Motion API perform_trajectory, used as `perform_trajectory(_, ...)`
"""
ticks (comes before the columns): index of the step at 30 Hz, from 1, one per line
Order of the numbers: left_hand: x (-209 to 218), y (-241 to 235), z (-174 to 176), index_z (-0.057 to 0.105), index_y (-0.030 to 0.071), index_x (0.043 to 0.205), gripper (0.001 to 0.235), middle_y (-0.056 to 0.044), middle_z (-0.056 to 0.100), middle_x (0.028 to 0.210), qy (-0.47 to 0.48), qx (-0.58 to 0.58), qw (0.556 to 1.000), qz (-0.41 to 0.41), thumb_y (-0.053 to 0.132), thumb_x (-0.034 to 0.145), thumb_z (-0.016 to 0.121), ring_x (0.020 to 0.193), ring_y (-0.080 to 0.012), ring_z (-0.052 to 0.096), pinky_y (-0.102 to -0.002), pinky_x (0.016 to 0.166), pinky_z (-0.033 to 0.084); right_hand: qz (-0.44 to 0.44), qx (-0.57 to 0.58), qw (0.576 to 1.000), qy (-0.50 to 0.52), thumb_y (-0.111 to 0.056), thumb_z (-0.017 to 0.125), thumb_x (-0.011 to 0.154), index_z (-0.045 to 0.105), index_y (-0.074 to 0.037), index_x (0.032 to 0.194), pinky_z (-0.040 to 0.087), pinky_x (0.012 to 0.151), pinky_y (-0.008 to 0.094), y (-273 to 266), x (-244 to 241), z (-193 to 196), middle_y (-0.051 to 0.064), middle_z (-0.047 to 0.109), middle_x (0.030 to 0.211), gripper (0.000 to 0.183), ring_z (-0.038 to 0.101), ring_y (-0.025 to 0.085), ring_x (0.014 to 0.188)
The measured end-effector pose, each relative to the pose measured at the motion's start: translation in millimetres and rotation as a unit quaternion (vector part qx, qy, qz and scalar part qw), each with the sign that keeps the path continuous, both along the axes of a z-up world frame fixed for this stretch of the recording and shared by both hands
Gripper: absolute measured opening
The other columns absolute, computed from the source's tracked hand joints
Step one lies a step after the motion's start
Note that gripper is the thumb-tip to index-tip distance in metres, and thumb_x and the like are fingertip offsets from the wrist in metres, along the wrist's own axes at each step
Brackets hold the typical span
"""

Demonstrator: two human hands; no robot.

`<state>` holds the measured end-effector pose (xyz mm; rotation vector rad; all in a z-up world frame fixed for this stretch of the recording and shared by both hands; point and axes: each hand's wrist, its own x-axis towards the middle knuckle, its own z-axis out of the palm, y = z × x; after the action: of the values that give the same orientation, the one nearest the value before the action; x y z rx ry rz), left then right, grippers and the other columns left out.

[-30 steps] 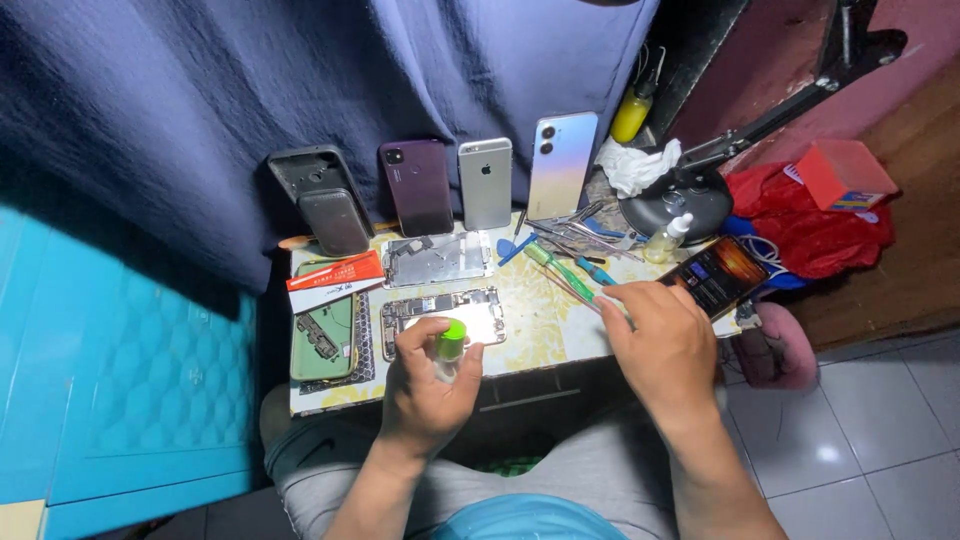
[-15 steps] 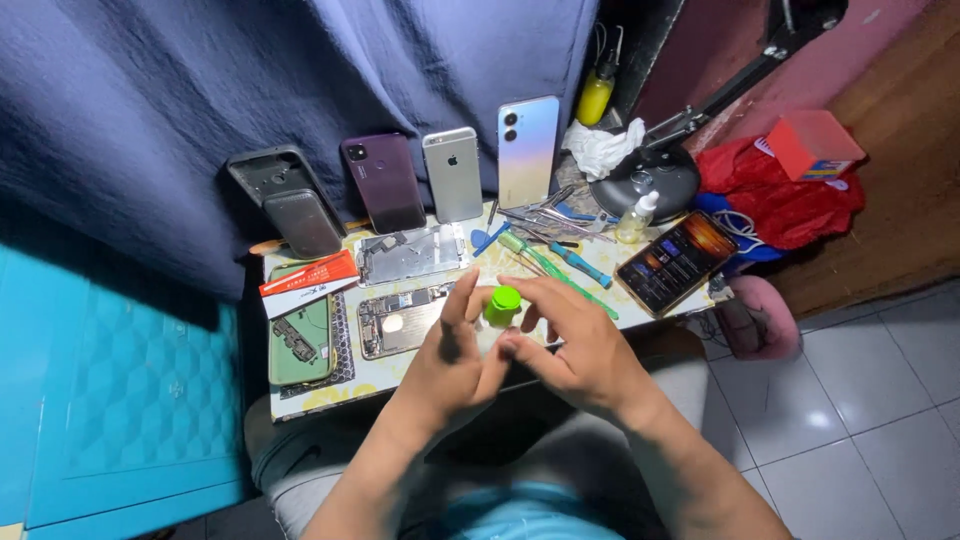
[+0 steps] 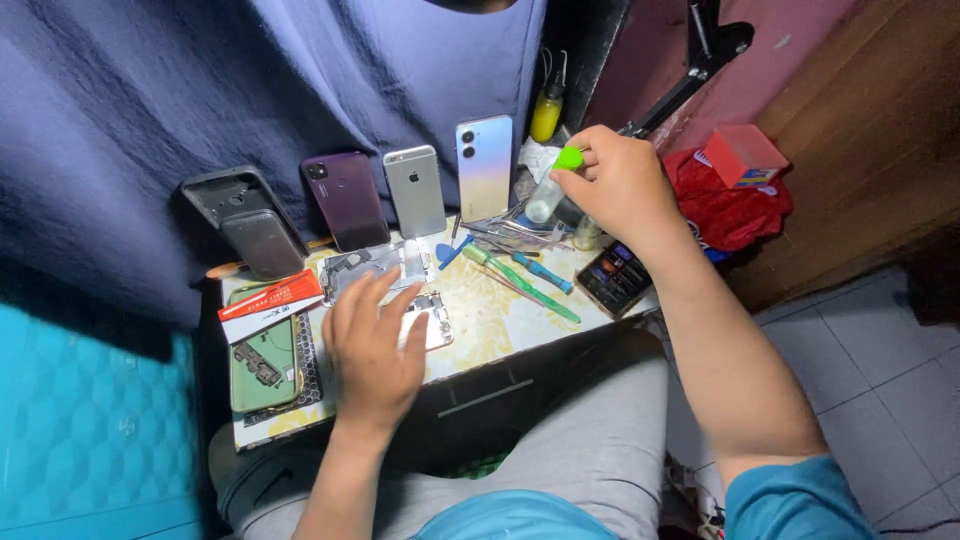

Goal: The person cleans the interior of a disassembled smartphone using a green toothbrush and a spray bottle, then wipes the exterior of a silver phone with a white cloth. The person repeatedly scrubs the phone's internal components and wipes the exterior surface.

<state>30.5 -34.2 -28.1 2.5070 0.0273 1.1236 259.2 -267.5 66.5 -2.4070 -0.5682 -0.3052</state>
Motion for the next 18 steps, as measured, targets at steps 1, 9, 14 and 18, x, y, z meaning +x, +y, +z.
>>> perform_trajectory(1,-7.4,9.4,-7.4,0.073,0.017,0.121,0.032,-0.004,0.064,0.134,0.0,0.0,1.0,0.001,0.038,0.105,0.054,0.129,-0.0298,0.053,-0.047,0.107,0.033,0.001,0.0,1.0,0.0,-0.024,0.082,0.088,0.075,-0.009,0.109,0.06,0.063,0.034,0.4,5.0,-3.3,0.004,0.074,0.076,0.026,0.075,0.024,0.075)
perform_trajectory(9,-35.0,38.2,-34.7,0.077,0.024,0.101,0.021,0.004,0.07,0.12,-0.01,0.057,0.993,0.104,0.043,0.097,0.068,0.127,-0.0279,0.058,-0.05,0.108,0.034,-0.023,-0.067,0.996,-0.047,-0.023,0.082,0.086,0.077,-0.008,0.107,0.061,0.065,0.036,5.2,22.8,-19.6,0.005,0.076,0.08,0.026,0.075,0.022,0.08)
perform_trajectory(14,-34.4,30.8,-28.7,0.076,0.021,0.099,0.024,0.0,0.07,0.117,0.002,0.071,0.994,0.087,0.044,0.098,0.068,0.125,-0.0288,0.059,-0.049,0.104,0.037,-0.017,-0.095,0.994,-0.05,-0.021,0.081,0.087,0.078,-0.006,0.112,0.062,0.067,0.038,7.3,18.2,-18.6,0.007,0.077,0.082,0.03,0.076,0.025,0.08)
perform_trajectory(18,-34.6,29.3,-27.4,0.076,0.018,0.1,0.025,-0.003,0.069,0.116,0.007,0.062,0.994,0.092,0.042,0.098,0.068,0.126,-0.0297,0.059,-0.05,0.104,0.037,-0.007,-0.127,0.989,-0.07,-0.022,0.082,0.089,0.074,-0.002,0.124,0.062,0.072,0.042,8.7,6.7,-10.4,0.014,0.079,0.093,0.041,0.076,0.031,0.086)
